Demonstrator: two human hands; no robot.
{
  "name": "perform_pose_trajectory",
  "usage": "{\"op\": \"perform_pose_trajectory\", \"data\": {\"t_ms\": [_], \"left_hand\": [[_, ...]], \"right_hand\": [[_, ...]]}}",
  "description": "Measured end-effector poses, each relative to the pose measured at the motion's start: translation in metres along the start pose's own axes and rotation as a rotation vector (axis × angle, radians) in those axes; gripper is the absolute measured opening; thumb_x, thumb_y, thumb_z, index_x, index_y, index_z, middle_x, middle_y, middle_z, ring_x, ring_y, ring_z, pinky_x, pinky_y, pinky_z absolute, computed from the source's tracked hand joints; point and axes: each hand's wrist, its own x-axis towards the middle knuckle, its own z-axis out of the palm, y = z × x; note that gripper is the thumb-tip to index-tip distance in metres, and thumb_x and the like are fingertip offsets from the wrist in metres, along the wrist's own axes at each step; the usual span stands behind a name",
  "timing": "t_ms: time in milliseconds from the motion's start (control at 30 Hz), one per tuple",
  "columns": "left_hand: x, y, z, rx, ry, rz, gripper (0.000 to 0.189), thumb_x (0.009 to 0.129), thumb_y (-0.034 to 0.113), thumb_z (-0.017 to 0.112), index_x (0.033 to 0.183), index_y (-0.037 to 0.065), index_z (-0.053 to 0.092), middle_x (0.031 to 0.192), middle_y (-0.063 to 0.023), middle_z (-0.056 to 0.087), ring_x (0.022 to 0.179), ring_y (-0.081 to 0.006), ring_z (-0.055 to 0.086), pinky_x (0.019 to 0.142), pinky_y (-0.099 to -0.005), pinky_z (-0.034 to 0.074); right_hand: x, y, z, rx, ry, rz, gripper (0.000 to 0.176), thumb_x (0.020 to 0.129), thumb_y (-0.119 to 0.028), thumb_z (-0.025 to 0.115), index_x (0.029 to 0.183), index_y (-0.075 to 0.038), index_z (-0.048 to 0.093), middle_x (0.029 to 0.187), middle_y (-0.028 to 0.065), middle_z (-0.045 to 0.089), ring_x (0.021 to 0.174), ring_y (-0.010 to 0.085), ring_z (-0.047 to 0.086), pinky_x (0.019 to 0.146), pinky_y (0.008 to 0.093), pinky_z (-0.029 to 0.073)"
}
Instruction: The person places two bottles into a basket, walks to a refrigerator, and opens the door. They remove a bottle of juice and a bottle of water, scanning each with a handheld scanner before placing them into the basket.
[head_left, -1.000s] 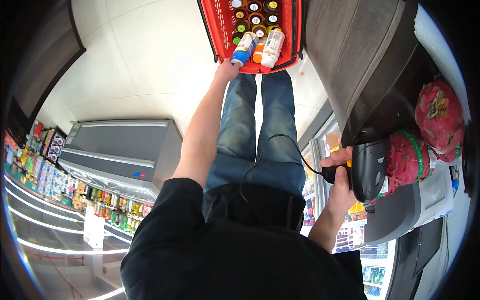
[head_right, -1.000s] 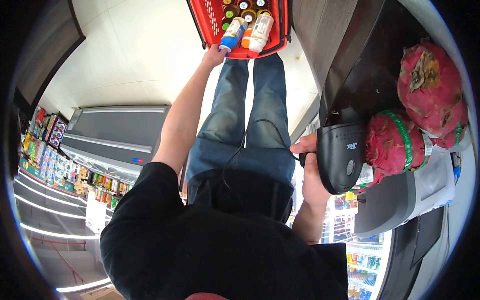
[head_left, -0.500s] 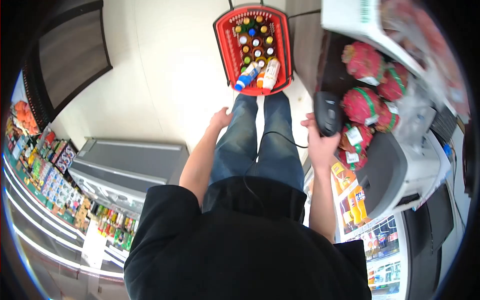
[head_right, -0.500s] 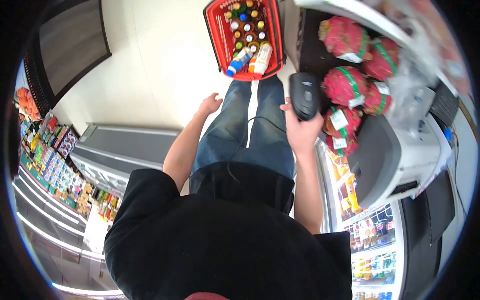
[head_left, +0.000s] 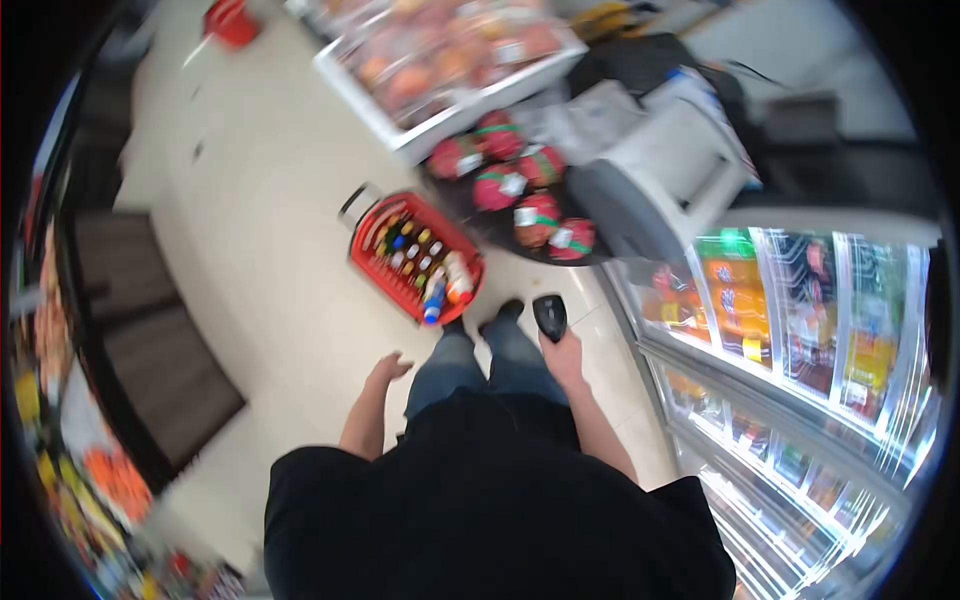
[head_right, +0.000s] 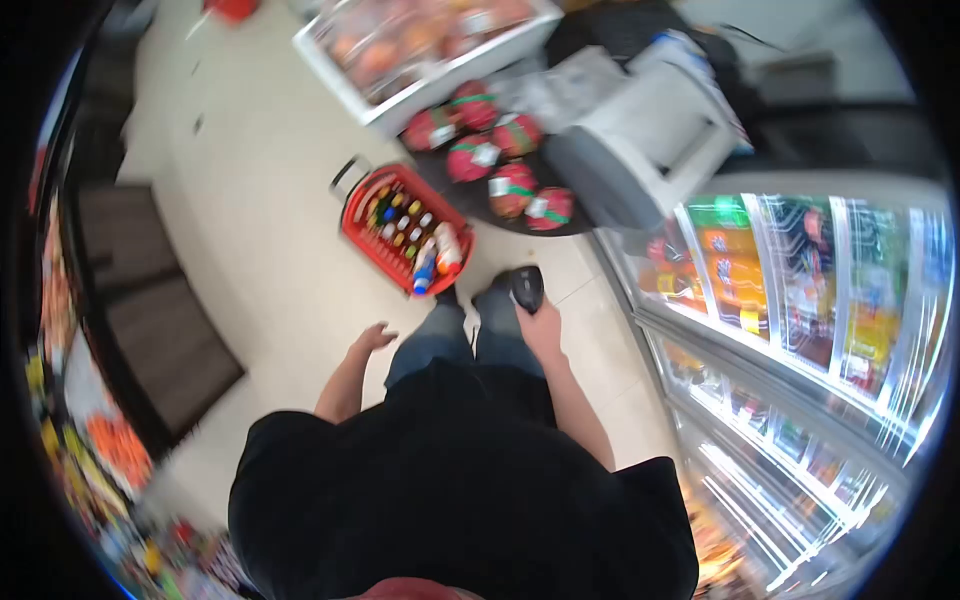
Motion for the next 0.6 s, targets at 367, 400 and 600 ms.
{"op": "perform_pose_trajectory", "data": {"t_ms": [367, 400, 600], "left_hand": [[-0.007, 0.113, -0.057, 0.796, -0.105, 0.488, 0.07, 0.087, 0.052, 0.069, 0.14, 0.006, 0.064, 0.143, -0.0247, 0.063, 0.135, -0.0398, 0.059, 0.113, -0.0473, 0.048], [-0.008, 0.13, -0.044, 0.689, -0.126, 0.42, 0.066, 0.088, 0.051, 0.068, 0.137, 0.007, 0.065, 0.14, -0.0249, 0.064, 0.133, -0.0405, 0.06, 0.11, -0.0479, 0.049], [-0.038, 0.245, 0.07, 0.774, -0.136, 0.346, 0.061, 0.091, 0.054, 0.063, 0.12, 0.001, 0.072, 0.124, -0.0231, 0.072, 0.12, -0.0381, 0.068, 0.099, -0.0467, 0.055]], "right_hand": [[-0.275, 0.344, -0.01, 0.345, 0.457, 1.07, 0.038, 0.087, -0.039, 0.073, 0.09, -0.001, 0.075, 0.083, 0.0106, 0.076, 0.076, 0.0219, 0.075, 0.07, 0.0377, 0.06], [-0.299, 0.347, -0.007, 0.432, 0.459, 1.1, 0.038, 0.087, -0.037, 0.072, 0.094, 0.0, 0.074, 0.082, 0.0116, 0.076, 0.074, 0.0224, 0.075, 0.068, 0.0373, 0.06], [-0.381, 0.418, 0.029, 0.576, 0.724, 1.082, 0.035, 0.088, -0.033, 0.071, 0.097, 0.001, 0.07, 0.085, 0.0138, 0.075, 0.076, 0.0252, 0.076, 0.069, 0.0402, 0.061]]}}
